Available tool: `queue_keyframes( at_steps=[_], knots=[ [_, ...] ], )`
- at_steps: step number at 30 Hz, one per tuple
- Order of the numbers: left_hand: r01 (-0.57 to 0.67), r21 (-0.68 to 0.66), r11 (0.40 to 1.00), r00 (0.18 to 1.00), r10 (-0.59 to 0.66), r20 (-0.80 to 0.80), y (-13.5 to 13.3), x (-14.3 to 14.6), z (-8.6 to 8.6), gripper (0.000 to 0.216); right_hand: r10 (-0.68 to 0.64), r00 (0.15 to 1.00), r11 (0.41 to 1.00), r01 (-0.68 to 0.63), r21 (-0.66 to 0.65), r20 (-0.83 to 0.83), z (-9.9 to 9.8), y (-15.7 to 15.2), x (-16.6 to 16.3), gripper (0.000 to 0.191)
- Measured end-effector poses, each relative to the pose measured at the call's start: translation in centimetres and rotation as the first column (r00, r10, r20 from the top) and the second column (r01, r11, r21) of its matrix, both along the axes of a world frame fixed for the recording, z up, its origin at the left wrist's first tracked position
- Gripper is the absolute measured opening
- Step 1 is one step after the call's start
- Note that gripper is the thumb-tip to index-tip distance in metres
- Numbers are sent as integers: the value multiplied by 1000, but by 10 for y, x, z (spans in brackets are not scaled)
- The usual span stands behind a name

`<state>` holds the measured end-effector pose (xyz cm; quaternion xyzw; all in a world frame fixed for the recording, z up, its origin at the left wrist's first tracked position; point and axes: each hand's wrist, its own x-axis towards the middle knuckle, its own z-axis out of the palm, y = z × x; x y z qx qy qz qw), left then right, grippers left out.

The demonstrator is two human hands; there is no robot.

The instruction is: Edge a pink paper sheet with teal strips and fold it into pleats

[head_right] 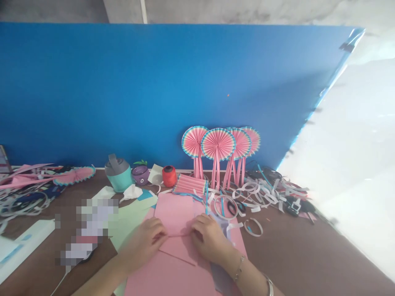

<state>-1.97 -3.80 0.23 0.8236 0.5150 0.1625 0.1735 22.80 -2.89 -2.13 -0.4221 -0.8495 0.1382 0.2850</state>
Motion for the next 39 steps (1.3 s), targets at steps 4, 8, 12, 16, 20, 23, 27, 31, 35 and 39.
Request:
queue_keyframes(
  at_steps=[4, 8, 12, 16, 20, 23, 27, 31, 35, 39],
  knots=[
    [-54, -69, 996, 998, 56, 24, 1, -7, 4, 18, 37, 999, 998, -37, -59, -10, 3, 2, 6, 22],
    [-138, -117, 984, 990, 138, -9, 3, -13, 9, 20, -100, 995, 986, 97, -139, -18, 4, 3, 7, 13],
    [-227, -176, 958, 973, 232, 10, 6, -14, 8, 18, -144, 989, 976, 137, -172, -30, 4, 5, 5, 15],
    [-280, -189, 941, 959, 283, -12, 6, -12, 9, 19, -163, 985, 970, 151, -192, -48, 4, 6, 3, 17],
    [-341, -196, 919, 939, 343, -24, 5, -8, 11, 18, -182, 982, 966, 170, -195, -47, 5, 7, 1, 21],
    [-352, -200, 914, 936, 351, -42, 5, -8, 11, 17, -188, 981, 967, 175, -186, -55, 5, 7, 0, 23],
    [-345, -200, 917, 939, 341, -53, 6, -9, 8, 17, -184, 982, 965, 172, -197, -43, 5, 8, 0, 22],
    [-329, -206, 922, 944, 325, -55, 5, -9, 9, 17, -181, 983, 963, 174, -205, -15, 5, 9, 0, 19],
    [-321, -219, 922, 947, 315, -63, 5, -9, 12, 17, -183, 983, 962, 175, -208, -18, 4, 9, -1, 18],
    [-304, -211, 929, 952, 301, -46, 5, -10, 9, 17, -187, 982, 962, 177, -208, -27, 2, 8, -2, 17]
  ],
)
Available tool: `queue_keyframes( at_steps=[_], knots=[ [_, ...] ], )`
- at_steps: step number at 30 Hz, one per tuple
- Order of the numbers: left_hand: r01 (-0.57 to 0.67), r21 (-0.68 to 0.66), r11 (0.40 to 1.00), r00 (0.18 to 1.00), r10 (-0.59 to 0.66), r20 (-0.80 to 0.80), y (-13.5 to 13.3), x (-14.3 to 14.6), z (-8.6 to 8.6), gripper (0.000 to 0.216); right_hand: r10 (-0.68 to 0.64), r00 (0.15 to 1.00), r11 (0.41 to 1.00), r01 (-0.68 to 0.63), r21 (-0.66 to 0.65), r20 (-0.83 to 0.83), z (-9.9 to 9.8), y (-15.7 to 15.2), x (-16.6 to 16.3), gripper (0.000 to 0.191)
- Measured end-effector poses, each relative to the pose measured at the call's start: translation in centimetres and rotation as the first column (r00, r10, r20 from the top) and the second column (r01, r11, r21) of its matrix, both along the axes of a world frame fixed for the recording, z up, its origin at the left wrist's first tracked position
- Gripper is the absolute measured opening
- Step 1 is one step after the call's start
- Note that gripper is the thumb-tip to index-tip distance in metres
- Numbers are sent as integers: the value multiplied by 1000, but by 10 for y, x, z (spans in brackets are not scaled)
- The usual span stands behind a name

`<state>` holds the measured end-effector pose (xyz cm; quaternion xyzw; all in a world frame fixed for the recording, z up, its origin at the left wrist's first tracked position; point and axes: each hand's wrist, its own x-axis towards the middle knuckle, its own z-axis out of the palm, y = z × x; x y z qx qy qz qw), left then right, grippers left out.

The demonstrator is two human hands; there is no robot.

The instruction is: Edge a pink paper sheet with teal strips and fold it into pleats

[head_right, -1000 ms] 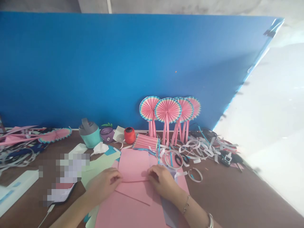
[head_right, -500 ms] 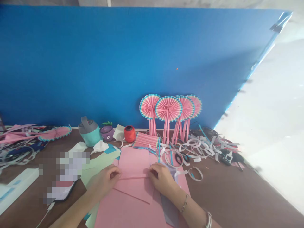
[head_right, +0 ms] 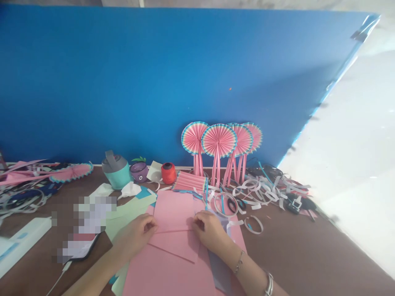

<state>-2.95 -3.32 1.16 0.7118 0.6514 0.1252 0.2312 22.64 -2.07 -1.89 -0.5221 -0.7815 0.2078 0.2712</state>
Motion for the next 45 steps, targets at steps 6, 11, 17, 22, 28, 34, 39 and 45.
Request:
queue_keyframes(
  at_steps=[6, 11, 17, 22, 28, 34, 39, 45],
  knots=[
    [43, 12, 999, 999, -43, -13, 0, 0, -1, 18, -14, 1000, 1000, 14, -16, 26, 0, 1, 0, 16],
    [145, 36, 989, 984, -140, -112, -2, 2, 3, 23, 5, 995, 1000, -4, -1, 100, 0, 1, 1, 14],
    [457, 147, 877, 868, -405, -288, -5, 10, -4, 68, 119, 924, 945, -217, 243, 363, -2, -9, -6, 40],
    [545, 131, 828, 810, -480, -337, -7, 16, -3, 58, 197, 845, 871, -384, 307, 497, -5, -10, -12, 28],
    [464, 110, 879, 840, -397, -370, -7, 9, -3, 34, 152, 850, 911, -318, 263, 505, 2, -8, 2, 15],
    [282, 203, 938, 917, -201, -345, -1, -5, -7, 31, 68, 859, 861, -307, 405, 507, -1, -6, 5, 15],
    [128, 648, 751, 988, -157, -13, -1, -9, -12, 33, 83, 942, 831, -246, 500, 325, 0, -3, 2, 22],
    [311, 613, 726, 897, -438, 64, -9, 3, -17, 32, 36, 999, 877, -38, 479, 13, 1, -1, 3, 19]
  ],
)
